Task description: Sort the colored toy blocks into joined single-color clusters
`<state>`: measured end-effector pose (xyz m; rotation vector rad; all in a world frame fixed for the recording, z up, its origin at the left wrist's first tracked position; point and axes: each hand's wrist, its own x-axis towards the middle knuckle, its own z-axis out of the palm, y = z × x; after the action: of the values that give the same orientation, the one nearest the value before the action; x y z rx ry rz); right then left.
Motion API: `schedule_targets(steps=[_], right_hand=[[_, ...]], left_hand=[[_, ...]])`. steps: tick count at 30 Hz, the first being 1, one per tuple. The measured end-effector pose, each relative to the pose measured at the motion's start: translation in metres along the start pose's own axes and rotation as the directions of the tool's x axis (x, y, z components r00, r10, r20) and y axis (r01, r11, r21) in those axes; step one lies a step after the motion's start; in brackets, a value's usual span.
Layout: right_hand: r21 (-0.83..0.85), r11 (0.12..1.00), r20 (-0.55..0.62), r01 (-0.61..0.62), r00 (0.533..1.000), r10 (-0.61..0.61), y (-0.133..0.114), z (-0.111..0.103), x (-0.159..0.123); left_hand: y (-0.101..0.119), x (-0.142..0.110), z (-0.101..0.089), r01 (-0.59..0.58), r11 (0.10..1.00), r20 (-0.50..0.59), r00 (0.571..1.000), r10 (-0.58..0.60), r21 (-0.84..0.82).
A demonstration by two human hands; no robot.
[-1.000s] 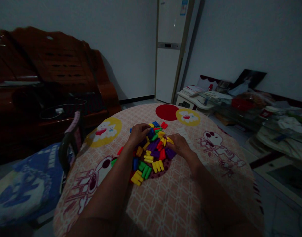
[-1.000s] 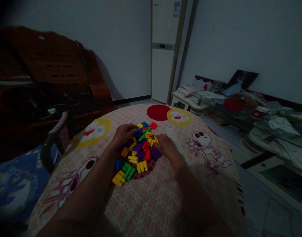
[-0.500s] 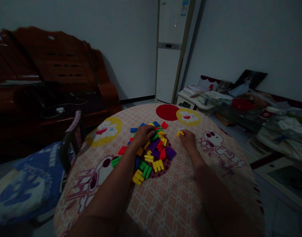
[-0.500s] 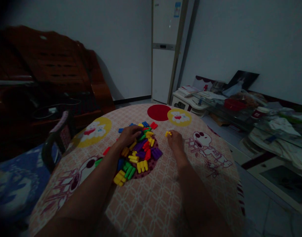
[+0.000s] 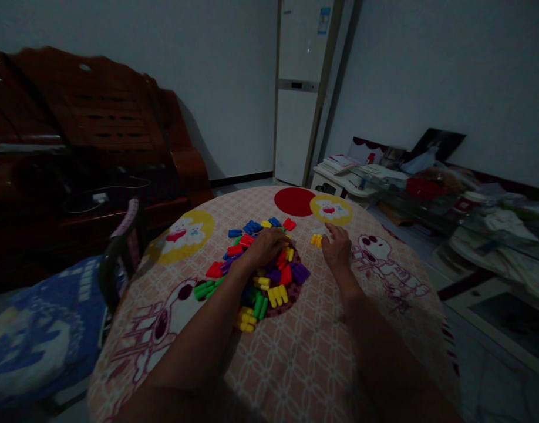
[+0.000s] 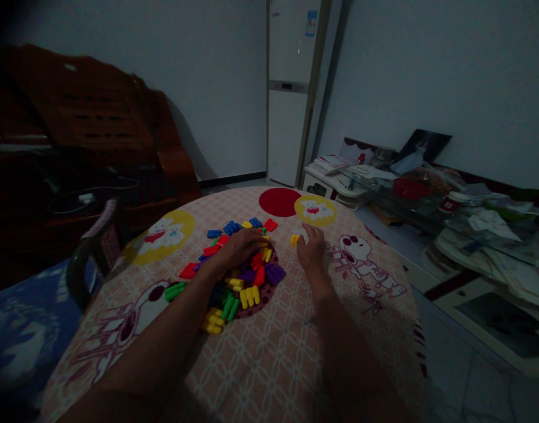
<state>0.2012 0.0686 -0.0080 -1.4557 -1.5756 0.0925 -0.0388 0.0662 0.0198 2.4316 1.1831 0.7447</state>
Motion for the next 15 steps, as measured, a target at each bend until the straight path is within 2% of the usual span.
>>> schedule_targets(steps=[3, 5, 8, 11, 13, 15], right_hand=[[0.098, 0.987, 0.032, 0.131, 0.990, -0.134, -0.018, 0.001, -0.004], [0.237, 0.964, 0.074, 0.118, 0.988, -0.139, -0.028, 0.005, -0.009], [0.458, 0.886, 0.198, -0.067, 0.980, -0.028, -0.038, 0.016, -0.017], [0.591, 0.754, 0.335, -0.286, 0.938, 0.093, -0.042, 0.022, -0.018], [0.627, 0.700, 0.341, -0.342, 0.928, 0.148, -0.039, 0.020, -0.013], [0.616, 0.715, 0.251, -0.331, 0.943, 0.220, -0.031, 0.013, -0.005]], left_hand=[[-0.002, 0.000, -0.006, -0.012, 0.982, -0.061, 0.998, 0.000, -0.186], [-0.003, 0.000, -0.007, -0.039, 0.952, -0.094, 0.995, 0.011, -0.303], [-0.003, 0.001, -0.005, -0.089, 0.900, -0.126, 0.991, 0.039, -0.427], [-0.001, 0.003, -0.002, -0.124, 0.877, -0.130, 0.989, 0.071, -0.464], [0.000, 0.002, -0.002, -0.140, 0.879, -0.130, 0.987, 0.090, -0.456], [0.001, 0.001, -0.005, -0.133, 0.894, -0.135, 0.987, 0.083, -0.427]])
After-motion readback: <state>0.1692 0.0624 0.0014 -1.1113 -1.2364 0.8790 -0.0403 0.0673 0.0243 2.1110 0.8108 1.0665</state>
